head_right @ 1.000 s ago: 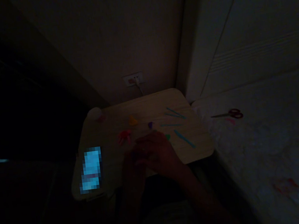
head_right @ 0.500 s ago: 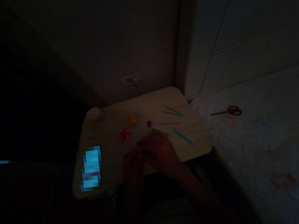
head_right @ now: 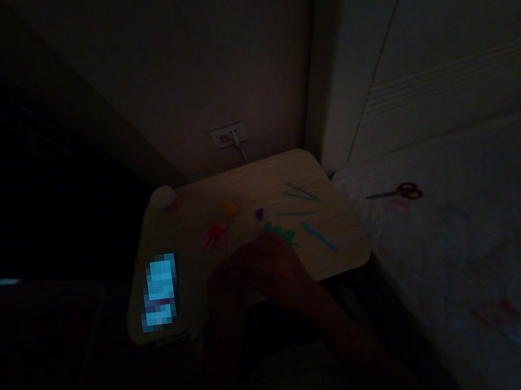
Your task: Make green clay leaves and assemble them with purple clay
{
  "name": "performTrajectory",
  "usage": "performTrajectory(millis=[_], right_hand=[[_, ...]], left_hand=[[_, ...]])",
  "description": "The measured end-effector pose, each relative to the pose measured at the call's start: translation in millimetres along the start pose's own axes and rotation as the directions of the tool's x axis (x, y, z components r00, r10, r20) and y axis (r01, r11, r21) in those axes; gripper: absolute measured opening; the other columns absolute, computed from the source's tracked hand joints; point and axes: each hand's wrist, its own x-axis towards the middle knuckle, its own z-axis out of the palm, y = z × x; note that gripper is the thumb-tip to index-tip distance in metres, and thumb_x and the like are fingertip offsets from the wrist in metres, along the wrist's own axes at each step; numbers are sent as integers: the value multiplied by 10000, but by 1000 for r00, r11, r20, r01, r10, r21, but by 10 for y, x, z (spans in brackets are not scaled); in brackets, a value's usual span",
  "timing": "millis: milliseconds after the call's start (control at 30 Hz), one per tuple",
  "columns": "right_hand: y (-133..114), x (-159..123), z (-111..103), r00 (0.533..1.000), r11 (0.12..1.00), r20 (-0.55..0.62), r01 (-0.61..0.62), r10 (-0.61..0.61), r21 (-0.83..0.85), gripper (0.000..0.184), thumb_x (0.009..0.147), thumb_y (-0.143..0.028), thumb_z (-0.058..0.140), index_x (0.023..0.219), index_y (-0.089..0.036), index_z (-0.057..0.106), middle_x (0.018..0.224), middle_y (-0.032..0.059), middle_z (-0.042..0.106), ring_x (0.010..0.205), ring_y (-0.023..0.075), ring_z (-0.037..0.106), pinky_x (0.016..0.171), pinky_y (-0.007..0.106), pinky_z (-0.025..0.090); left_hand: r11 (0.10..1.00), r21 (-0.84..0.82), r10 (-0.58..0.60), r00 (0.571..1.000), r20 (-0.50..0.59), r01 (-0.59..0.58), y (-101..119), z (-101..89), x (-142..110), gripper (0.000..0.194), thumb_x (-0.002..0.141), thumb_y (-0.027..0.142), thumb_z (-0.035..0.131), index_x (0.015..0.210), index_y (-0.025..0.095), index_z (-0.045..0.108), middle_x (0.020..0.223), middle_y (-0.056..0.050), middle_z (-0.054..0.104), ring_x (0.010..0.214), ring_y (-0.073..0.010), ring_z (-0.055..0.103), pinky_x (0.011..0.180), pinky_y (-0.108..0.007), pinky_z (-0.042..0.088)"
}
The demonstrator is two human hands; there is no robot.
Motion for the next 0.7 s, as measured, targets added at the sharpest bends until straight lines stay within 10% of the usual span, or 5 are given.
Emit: performTrajectory(millis=[700], right_hand=[[75, -22, -40, 1000, 1000, -20, -4, 4, -4, 120, 935, -242, 700, 1010, -272, 788, 1017, 26, 815, 996, 229, 738, 952, 428, 517]], left_hand=[[975, -149, -128, 966, 225, 164, -86, 26, -55, 341, 722, 459, 904, 859, 163, 805, 939, -96, 782, 901, -236, 730, 808, -331, 597]])
